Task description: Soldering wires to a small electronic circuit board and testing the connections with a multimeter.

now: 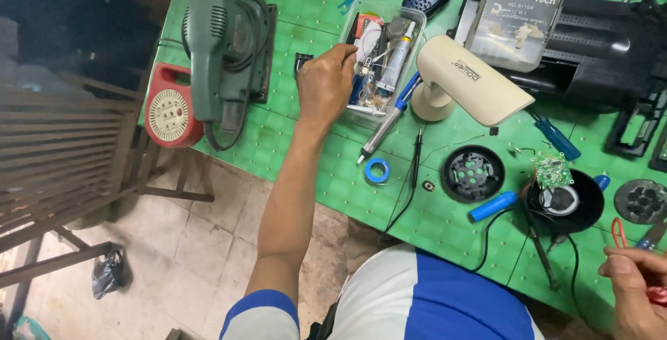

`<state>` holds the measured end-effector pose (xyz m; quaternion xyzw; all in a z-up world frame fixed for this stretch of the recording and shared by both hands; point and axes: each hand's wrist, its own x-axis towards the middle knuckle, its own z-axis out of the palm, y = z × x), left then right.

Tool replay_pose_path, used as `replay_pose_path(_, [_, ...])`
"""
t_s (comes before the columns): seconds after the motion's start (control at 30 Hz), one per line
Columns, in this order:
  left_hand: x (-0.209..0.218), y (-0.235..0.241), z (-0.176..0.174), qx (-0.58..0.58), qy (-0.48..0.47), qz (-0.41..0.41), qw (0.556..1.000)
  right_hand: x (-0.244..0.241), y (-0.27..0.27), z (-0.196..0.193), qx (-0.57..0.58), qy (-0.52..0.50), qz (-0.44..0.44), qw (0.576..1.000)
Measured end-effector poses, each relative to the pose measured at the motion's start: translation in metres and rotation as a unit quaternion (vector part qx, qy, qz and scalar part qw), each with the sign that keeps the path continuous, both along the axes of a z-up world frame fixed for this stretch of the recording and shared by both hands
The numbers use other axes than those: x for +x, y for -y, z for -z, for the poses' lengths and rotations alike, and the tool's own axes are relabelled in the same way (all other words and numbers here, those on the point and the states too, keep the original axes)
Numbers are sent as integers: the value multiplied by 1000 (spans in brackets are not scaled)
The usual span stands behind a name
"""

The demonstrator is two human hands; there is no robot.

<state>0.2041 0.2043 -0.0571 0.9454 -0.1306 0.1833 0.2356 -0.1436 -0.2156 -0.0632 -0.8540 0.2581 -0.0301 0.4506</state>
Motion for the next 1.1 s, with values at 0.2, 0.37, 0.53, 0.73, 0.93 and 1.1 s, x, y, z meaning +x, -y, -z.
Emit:
replay_pose_path(0.2, [5, 7, 3, 95, -57, -7, 994, 3, -3, 1, -4, -11, 3, 1000])
replay_pose_path(0.37, [6, 21, 3, 167, -71, -31, 983, 16, -22, -21, -5, -12, 20, 1000])
replay_pose_path(0.53, [12, 22, 8, 167, -94, -32, 981, 16, -17, -14, -6, -22, 12, 1000])
replay_pose_path(0.73, [24, 5, 8, 97, -68, -24, 993, 13, -16, -9, 11, -14, 38, 999])
replay_pose_path(0.93, [22, 1, -35, -13, -170, -54, 984, 12, -10, -4, 13, -22, 5, 1000])
replay_pose_path(1.1, [18, 1, -61, -79, -204, -43, 975, 13, -12, -3, 15, -8, 13, 1000])
